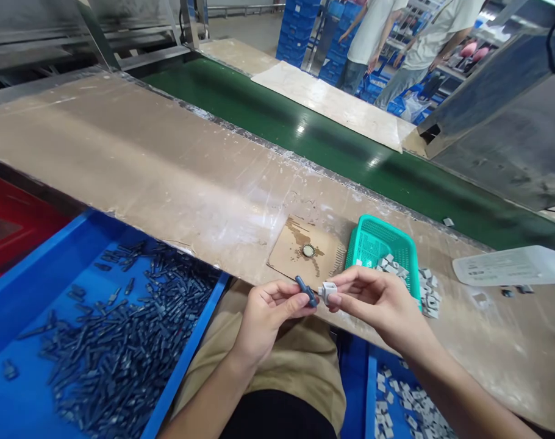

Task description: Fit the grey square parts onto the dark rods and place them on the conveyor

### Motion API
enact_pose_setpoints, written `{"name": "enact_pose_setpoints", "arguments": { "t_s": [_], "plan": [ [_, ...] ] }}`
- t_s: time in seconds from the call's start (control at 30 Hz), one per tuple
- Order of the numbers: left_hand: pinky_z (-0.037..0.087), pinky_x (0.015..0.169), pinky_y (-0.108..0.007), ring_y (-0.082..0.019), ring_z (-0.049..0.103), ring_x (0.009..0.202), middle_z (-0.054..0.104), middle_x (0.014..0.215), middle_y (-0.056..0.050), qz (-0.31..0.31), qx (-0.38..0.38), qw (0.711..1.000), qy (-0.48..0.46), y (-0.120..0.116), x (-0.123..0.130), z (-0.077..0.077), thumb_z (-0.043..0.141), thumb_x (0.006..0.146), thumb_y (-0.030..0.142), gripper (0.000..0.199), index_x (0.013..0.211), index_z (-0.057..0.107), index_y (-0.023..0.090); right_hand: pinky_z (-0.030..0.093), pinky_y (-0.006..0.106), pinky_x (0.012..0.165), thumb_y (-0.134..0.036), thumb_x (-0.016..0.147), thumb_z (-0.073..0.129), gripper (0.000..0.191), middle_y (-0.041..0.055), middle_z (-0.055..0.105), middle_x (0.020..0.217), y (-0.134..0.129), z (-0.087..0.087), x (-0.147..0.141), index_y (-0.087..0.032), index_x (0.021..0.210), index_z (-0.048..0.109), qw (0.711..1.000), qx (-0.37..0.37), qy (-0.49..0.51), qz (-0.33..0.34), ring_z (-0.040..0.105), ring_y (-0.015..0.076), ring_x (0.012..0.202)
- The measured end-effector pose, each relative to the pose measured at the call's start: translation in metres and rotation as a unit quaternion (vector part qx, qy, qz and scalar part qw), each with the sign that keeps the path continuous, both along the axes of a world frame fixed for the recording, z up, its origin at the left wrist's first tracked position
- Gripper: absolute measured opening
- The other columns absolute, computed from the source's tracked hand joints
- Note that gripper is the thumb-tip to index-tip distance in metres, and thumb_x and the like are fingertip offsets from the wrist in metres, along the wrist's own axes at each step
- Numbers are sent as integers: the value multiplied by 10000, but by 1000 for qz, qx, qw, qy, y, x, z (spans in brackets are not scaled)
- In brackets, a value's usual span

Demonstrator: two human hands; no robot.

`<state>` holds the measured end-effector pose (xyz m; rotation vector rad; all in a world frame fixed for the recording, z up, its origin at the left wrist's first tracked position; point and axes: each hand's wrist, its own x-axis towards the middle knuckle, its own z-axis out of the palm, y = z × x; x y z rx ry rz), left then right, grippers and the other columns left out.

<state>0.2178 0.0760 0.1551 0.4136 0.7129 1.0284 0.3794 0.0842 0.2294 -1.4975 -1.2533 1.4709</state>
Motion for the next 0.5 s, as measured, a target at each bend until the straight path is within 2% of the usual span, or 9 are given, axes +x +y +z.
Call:
{"name": "enact_pose_setpoints", "arguments": {
  "t_s": [0.17, 0.33, 0.5],
  "plan": [
    [585, 656, -249, -176, 674, 712, 711, 762, -65, -42, -10, 999, -3, 0, -2, 4, 776, 627, 192, 172, 729, 677, 96, 566, 267, 615, -282, 585, 807, 263, 55, 717, 732, -4, 0, 1, -161, 791, 696, 999, -12, -17, 32, 675, 173, 642],
    [585, 675, -277, -213, 674, 738, 712, 763, -100, -94, 16, 993, 71, 4, -9, 15, 777, 622, 234, 217, 764, 711, 84, 555, 275, 587, -326, 583, 798, 258, 54, 708, 688, -5, -1, -1, -164, 749, 685, 998, -51, -19, 41, 669, 183, 622],
    [574, 744, -337, -247, 675, 774, 718, 841, -109, -91, 56, 983, 149, 22, 1, 16, 769, 623, 299, 260, 795, 720, 110, 551, 288, 626, -340, 628, 761, 269, 64, 714, 728, 7, -6, 0, -148, 800, 682, 998, -30, -43, 46, 669, 184, 646]
  ]
}}
